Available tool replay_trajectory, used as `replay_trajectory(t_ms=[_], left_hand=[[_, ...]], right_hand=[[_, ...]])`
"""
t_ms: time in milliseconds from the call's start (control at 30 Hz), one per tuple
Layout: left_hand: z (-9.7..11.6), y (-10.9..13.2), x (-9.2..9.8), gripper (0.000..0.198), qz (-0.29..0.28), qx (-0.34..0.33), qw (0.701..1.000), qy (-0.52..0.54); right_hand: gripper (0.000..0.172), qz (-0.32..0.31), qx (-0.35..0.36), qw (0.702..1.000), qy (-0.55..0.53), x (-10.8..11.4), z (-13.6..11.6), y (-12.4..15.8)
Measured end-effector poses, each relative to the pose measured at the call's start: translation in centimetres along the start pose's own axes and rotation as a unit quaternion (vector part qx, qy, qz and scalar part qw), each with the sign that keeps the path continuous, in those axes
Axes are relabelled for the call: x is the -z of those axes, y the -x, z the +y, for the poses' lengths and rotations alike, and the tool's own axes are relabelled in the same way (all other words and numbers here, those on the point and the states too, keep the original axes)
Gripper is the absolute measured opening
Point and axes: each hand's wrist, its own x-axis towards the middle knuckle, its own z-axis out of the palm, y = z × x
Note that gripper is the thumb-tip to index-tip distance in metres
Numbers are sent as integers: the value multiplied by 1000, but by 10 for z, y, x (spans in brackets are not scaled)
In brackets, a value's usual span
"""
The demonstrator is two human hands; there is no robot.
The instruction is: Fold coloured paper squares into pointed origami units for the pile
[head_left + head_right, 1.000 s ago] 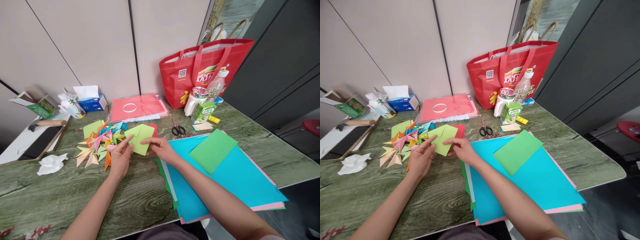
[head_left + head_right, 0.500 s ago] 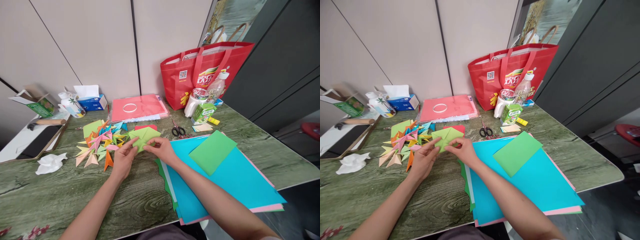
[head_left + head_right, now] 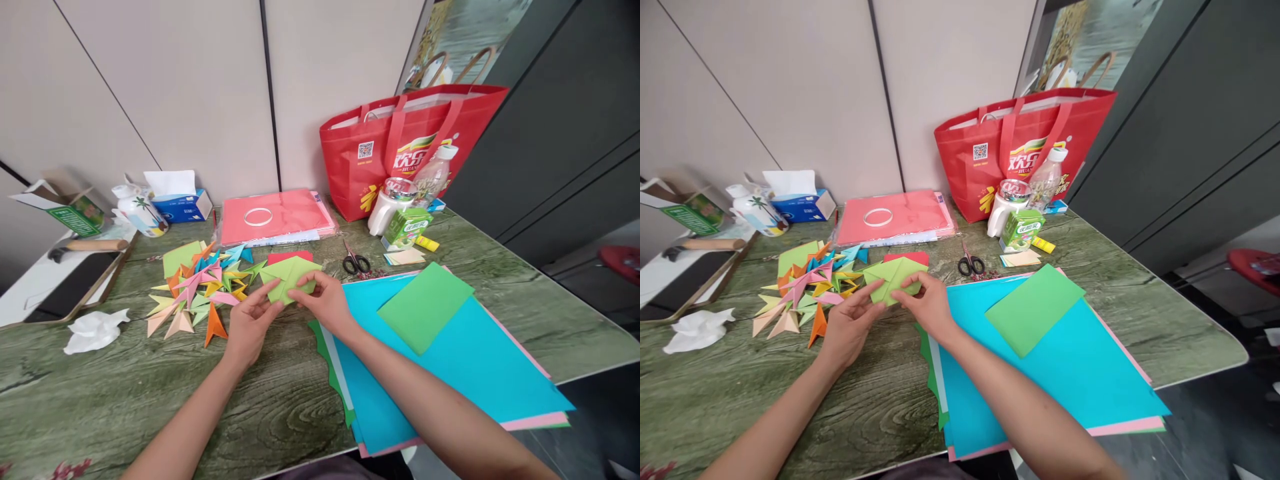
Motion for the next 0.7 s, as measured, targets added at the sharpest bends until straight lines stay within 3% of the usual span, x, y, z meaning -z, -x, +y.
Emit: replay_trajectory(t_ms=[267,700], left_hand=[[0,1,-2,43,14,8,1000,19],[4,0,0,29,-39,15,994,98]], right_hand=[[24,7,8,1000,-9,-1,-2,2],[20,10,10,1000,3,1,-4,0]])
